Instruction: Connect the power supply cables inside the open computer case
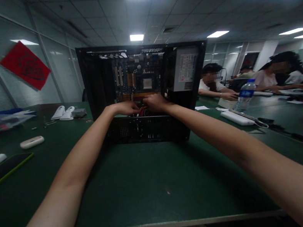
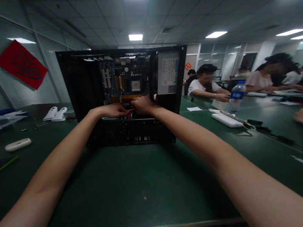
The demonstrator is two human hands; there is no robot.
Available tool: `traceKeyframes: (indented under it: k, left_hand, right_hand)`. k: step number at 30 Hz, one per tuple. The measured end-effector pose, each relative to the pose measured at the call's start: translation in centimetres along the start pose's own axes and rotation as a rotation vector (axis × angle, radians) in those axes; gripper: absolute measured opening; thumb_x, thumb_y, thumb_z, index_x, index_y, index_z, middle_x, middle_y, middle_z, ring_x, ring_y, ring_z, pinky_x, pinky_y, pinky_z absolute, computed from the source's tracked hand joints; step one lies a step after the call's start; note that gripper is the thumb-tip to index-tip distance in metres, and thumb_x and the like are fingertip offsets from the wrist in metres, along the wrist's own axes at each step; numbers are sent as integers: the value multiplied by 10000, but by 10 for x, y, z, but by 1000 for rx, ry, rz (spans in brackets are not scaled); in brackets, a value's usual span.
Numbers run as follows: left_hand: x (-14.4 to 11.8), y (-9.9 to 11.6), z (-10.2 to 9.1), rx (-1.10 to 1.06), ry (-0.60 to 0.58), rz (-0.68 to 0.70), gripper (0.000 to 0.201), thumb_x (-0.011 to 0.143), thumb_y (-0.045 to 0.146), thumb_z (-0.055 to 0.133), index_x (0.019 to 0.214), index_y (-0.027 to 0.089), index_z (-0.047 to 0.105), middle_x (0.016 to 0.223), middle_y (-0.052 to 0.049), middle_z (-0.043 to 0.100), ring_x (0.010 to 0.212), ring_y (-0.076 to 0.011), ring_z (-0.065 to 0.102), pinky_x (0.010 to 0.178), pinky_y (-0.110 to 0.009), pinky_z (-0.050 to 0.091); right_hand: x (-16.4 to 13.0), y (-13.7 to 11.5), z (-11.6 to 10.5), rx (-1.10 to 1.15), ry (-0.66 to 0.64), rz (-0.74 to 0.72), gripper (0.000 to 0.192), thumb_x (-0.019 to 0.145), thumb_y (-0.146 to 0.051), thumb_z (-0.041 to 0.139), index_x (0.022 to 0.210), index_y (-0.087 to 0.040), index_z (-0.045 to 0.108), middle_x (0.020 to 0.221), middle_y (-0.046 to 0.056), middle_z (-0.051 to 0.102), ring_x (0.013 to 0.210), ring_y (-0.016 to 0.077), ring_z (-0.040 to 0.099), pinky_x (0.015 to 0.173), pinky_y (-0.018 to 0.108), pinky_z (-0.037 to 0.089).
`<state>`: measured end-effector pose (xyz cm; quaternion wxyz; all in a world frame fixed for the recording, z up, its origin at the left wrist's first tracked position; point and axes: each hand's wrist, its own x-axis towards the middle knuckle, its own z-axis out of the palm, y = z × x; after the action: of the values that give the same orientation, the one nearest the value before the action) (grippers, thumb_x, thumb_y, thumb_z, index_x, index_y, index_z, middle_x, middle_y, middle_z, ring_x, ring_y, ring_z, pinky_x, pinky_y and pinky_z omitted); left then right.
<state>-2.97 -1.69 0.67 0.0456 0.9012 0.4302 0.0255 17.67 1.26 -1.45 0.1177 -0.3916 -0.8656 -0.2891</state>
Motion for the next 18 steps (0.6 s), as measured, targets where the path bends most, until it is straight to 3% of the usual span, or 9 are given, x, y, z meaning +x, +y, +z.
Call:
traceKeyframes:
  k: [10,18]
  left_hand:
    - [3,-6,3,19,-8,46,446,909,475,462,917,141,758,755,-48,668,630,-154,495,614,-282,318]
    - [1,-5,0,-1,-27,39,410,910,449,493,996,160,770,822,-57,705,688,-165,538,647,-274,345]
  right_hand:
    - [-7,1,1,43,50,-75,269,930,-304,618,1139,-135,617,1201,143,643,1020,283,651,751,316,418]
    - [-7,0,2,86,2,-37,258,906,-276,648,1109,-121,613,1192,156,630,1071,288,621,798,319,422]
